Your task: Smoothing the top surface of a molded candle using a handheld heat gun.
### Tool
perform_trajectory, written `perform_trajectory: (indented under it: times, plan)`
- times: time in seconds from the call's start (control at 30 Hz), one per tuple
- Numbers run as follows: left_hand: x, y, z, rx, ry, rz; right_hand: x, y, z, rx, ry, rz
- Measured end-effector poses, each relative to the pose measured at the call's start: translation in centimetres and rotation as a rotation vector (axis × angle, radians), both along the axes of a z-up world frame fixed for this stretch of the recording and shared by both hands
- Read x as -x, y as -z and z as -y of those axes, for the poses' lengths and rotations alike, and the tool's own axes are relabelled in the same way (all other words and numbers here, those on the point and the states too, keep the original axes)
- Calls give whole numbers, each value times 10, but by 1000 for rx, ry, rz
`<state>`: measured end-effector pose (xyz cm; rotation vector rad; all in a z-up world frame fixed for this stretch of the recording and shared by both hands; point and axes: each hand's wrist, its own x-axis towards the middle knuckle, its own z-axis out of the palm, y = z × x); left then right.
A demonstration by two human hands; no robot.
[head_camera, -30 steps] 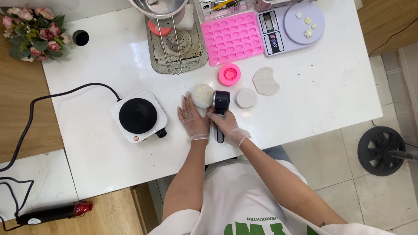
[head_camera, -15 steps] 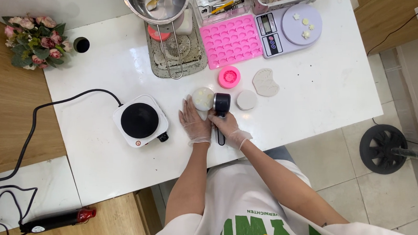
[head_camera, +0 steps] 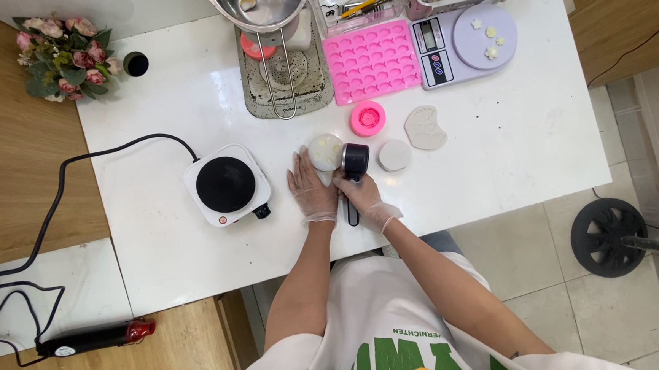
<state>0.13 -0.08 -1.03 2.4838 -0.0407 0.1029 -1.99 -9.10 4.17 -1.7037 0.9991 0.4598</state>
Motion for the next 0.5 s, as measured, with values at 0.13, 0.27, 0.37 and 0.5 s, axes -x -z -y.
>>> perform_trajectory:
  times: [0.13,0.27,0.37,0.5]
  plan:
    - [1,-2,-1,0,12,-7,3,6,2,-8,9,21]
    - [1,-4,0,-23,10,-15,2,9,1,-3,12,15]
    - [1,-2,-1,-29,7,-25,1,1,-1,-10,17,9]
    - [1,1,0,-17,0,-10,1,-14,1,-32,13,18]
